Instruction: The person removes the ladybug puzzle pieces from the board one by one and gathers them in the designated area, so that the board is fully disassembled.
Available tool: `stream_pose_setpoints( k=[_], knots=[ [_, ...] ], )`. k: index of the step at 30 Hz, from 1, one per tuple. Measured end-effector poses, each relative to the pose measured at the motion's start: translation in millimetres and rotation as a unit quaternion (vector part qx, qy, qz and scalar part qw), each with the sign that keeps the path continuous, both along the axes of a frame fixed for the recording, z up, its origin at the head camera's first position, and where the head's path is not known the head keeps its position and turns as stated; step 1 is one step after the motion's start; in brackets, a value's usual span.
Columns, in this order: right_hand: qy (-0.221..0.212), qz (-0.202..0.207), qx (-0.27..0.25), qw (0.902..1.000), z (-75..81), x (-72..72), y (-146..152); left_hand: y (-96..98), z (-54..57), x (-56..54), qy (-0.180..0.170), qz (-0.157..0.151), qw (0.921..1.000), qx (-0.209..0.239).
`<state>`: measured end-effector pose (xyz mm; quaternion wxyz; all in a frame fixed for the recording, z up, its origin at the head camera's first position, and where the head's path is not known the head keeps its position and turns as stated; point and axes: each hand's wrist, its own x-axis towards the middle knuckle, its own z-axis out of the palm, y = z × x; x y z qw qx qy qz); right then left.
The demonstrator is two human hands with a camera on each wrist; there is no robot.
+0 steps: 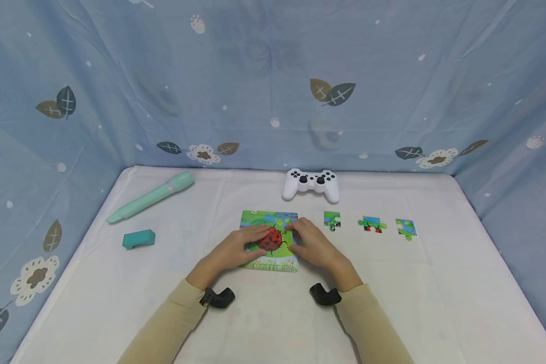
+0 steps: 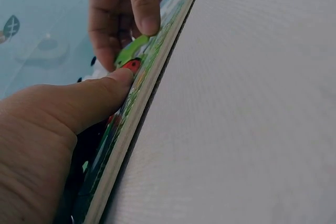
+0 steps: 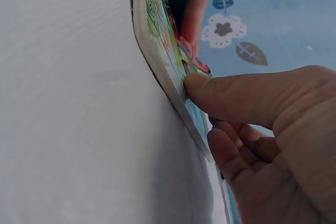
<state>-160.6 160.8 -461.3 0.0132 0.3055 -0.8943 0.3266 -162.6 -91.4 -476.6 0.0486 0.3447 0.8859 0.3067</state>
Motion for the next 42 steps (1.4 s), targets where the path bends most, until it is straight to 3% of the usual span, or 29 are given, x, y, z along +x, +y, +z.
stream_pose_setpoints(
  k=[4, 10, 21, 35, 42],
  knots=[
    [-0.003, -0.016, 0.0, 0.9999, 0.4, -1.0, 3.4, 0.5, 0.0, 0.5, 0.002, -0.002, 1.0, -0.004],
    [-0.066, -0.05, -0.011, 0.9965, 8.5, -2.0, 16.9, 1.4, -1.5, -0.9, 0.005, -0.007, 1.0, -0.005],
    [-0.108, -0.092, -0.028, 0.9895, 18.6, 0.4, 70.6, 4.8, -1.3, 1.7, 0.006, -0.016, 0.9998, 0.002],
    [-0.077, -0.155, 0.009, 0.9849, 25.4, 36.2, 170.0, -0.1, -1.4, 1.4, 0.001, -0.004, 1.0, -0.007],
    [-0.1, -0.222, 0.036, 0.9691, 20.4, 55.6, 217.4, -0.1, -1.1, 1.9, 0.0, -0.004, 1.0, -0.002]
  ],
)
